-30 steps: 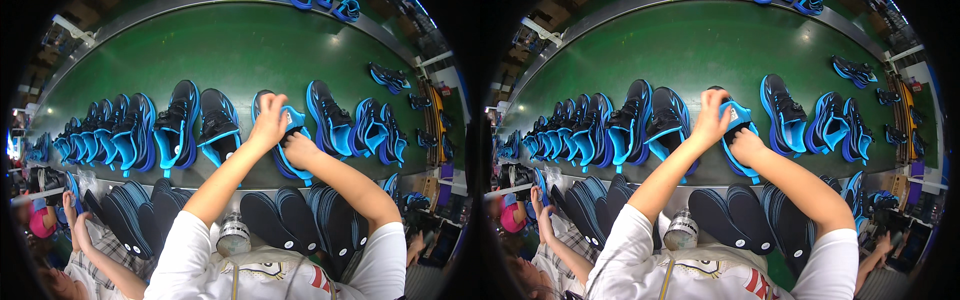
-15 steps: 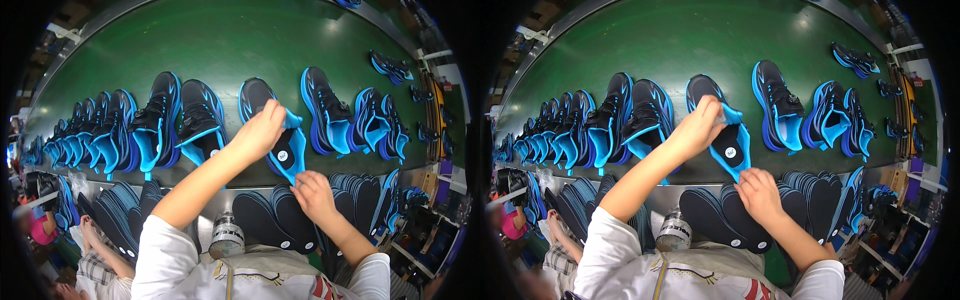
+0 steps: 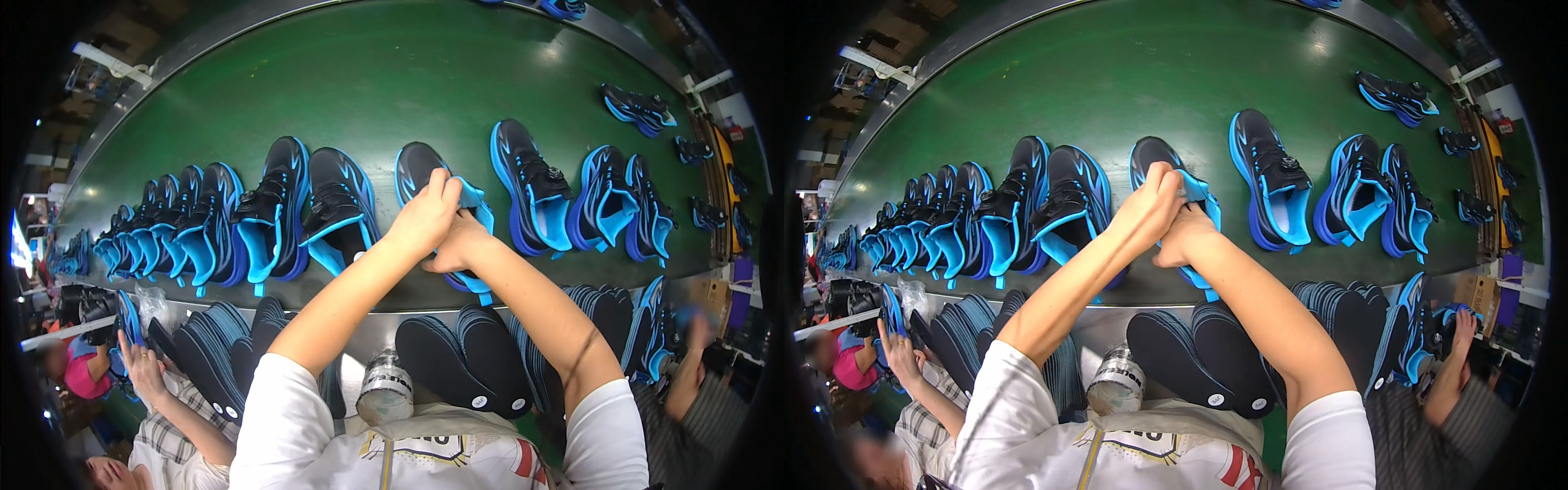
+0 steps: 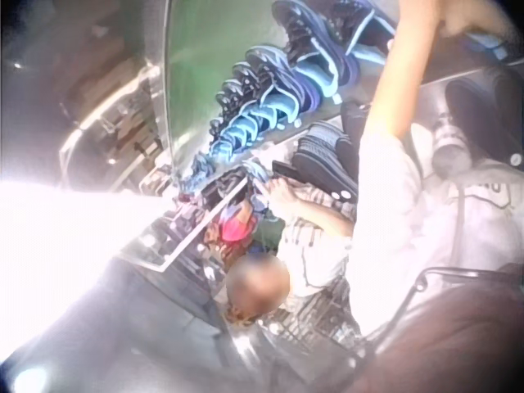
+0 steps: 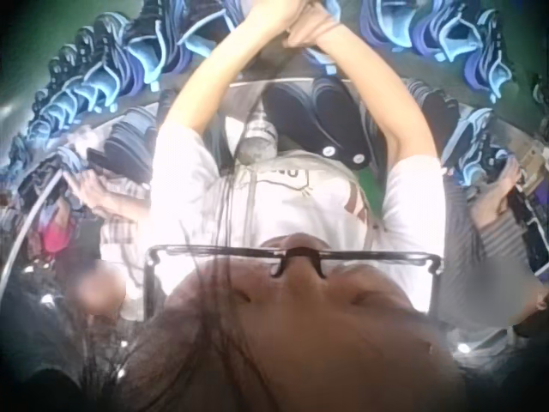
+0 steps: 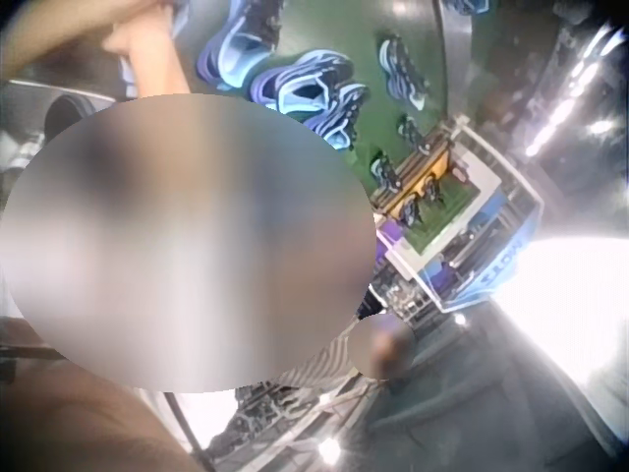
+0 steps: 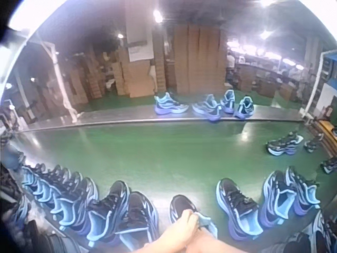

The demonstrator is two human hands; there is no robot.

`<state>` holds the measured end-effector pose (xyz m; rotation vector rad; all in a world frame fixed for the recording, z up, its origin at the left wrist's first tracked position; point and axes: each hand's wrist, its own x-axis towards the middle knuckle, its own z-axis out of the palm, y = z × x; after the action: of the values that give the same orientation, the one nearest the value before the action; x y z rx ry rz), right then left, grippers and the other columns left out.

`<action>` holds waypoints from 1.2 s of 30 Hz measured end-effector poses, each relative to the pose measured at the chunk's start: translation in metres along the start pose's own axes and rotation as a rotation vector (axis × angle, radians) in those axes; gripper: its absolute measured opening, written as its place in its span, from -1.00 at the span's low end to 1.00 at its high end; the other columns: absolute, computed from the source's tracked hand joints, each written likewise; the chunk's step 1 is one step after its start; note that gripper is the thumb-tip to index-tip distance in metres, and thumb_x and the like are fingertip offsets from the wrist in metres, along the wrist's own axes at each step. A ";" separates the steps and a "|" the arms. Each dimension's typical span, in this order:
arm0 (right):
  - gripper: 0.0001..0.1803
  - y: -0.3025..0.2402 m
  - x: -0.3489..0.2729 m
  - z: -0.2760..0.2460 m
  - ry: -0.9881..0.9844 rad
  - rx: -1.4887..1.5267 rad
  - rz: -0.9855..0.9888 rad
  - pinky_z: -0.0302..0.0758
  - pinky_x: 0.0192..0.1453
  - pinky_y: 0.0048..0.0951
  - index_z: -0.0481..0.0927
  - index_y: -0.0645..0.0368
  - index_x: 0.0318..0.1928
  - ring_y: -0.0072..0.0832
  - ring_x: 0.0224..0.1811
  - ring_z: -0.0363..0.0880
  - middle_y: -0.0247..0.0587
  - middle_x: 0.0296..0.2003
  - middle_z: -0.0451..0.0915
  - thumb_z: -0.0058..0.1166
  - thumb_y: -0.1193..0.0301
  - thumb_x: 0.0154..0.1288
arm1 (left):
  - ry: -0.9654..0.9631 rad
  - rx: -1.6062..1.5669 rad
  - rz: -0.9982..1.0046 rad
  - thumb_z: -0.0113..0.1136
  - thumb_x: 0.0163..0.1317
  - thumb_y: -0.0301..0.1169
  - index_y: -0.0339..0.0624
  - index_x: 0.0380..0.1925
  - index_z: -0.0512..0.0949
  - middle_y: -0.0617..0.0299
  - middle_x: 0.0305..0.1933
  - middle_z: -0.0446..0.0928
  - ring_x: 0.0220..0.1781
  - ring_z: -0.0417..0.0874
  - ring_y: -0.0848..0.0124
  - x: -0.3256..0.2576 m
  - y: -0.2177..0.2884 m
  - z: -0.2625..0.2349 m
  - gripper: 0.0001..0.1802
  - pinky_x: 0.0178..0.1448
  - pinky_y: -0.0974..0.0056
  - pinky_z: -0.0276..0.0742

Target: The person inserts insoles into shoes on an assembly line by taking insoles from a stack, sliding them into the shoes, and pushing them into place by hand.

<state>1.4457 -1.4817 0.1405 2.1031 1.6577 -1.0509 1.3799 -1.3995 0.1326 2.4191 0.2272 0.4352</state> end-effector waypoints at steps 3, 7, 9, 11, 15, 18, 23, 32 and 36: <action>-0.04 -0.001 0.001 0.027 0.161 0.062 -0.022 -0.09 0.35 -0.31 0.13 0.41 0.19 -0.13 0.30 0.00 0.18 0.22 0.08 -0.10 -0.18 0.01 | 0.010 0.011 -0.028 0.09 -0.01 -0.50 -0.30 -0.22 0.27 -0.05 -0.19 0.26 -0.27 0.51 0.01 -0.006 -0.006 0.005 -0.67 -0.27 0.09 0.50; 0.02 -0.009 -0.043 0.034 0.178 0.111 0.001 0.03 0.30 -0.30 -0.02 0.56 0.19 -0.11 0.21 0.18 0.24 0.13 0.22 -0.29 -0.23 0.13 | 0.043 0.173 0.008 0.16 -0.05 -0.42 -0.23 -0.27 0.31 0.04 -0.25 0.31 -0.27 0.51 0.15 -0.009 -0.010 -0.002 -0.67 -0.23 0.12 0.44; 0.00 -0.014 -0.067 0.021 -0.024 0.105 -0.008 0.10 0.26 -0.32 -0.04 0.60 0.18 -0.06 0.13 0.29 0.25 0.05 0.31 -0.38 -0.21 0.18 | 0.058 0.124 0.013 0.19 -0.08 -0.46 -0.23 -0.26 0.31 0.04 -0.24 0.31 -0.24 0.48 0.10 -0.011 -0.010 -0.005 -0.64 -0.21 0.14 0.43; -0.24 -0.011 -0.082 0.032 0.103 0.195 -0.034 0.17 0.20 -0.27 0.24 0.49 0.09 -0.06 0.01 0.38 0.16 -0.07 0.42 -0.18 -0.04 0.20 | 0.068 0.079 0.024 0.22 -0.12 -0.49 -0.24 -0.26 0.31 0.04 -0.22 0.31 -0.22 0.46 0.05 -0.010 -0.011 -0.011 -0.61 -0.19 0.15 0.42; -0.74 -0.022 -0.127 0.061 0.895 0.215 -0.027 0.33 -0.10 -0.19 0.54 0.21 -0.25 -0.14 -0.22 0.41 -0.07 -0.22 0.41 0.17 0.49 -0.05 | 0.004 -0.274 0.010 0.27 -0.21 -0.59 -0.27 -0.27 0.28 0.05 -0.24 0.28 -0.20 0.44 0.06 -0.015 -0.009 -0.021 -0.54 -0.13 0.17 0.40; -0.71 -0.024 -0.139 0.105 0.913 0.405 0.034 0.40 -0.27 -0.31 0.54 0.21 -0.20 -0.19 -0.27 0.43 -0.05 -0.22 0.41 0.15 0.55 -0.03 | -0.001 -0.248 0.099 0.23 -0.20 -0.62 -0.30 -0.30 0.28 0.02 -0.23 0.26 -0.21 0.44 0.06 -0.027 0.015 -0.025 -0.58 -0.15 0.16 0.40; -0.76 -0.032 -0.141 0.115 0.882 0.356 -0.008 0.35 -0.12 -0.22 0.54 0.24 -0.26 -0.20 -0.23 0.43 -0.15 -0.27 0.42 0.15 0.53 -0.02 | 0.028 -0.144 0.139 0.19 -0.12 -0.63 -0.33 -0.33 0.30 0.00 -0.23 0.29 -0.28 0.48 0.06 -0.047 0.031 -0.023 -0.67 -0.26 0.19 0.47; -0.25 0.003 -0.056 0.032 0.309 0.246 -0.219 0.07 0.30 -0.19 0.24 0.43 0.06 -0.02 0.24 0.08 0.23 0.12 0.17 0.16 0.16 -0.06 | -0.015 -0.207 -0.159 0.19 -0.09 -0.50 -0.21 -0.27 0.30 0.00 -0.27 0.30 -0.22 0.44 -0.01 -0.008 -0.011 -0.010 -0.65 -0.20 0.10 0.40; 0.00 -0.011 -0.012 0.004 -0.029 0.047 -0.047 -0.19 0.39 -0.30 -0.08 0.41 0.26 -0.07 0.36 -0.19 0.20 0.27 -0.06 0.03 0.02 -0.05 | -0.107 0.172 -0.154 0.23 -0.21 -0.47 -0.30 -0.20 0.26 -0.04 -0.24 0.32 -0.22 0.47 0.01 -0.006 -0.003 -0.006 -0.49 -0.24 0.11 0.46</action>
<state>1.4333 -1.4896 0.1475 2.0767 1.6928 -1.1394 1.3715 -1.3953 0.1338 2.5610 0.4158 0.2235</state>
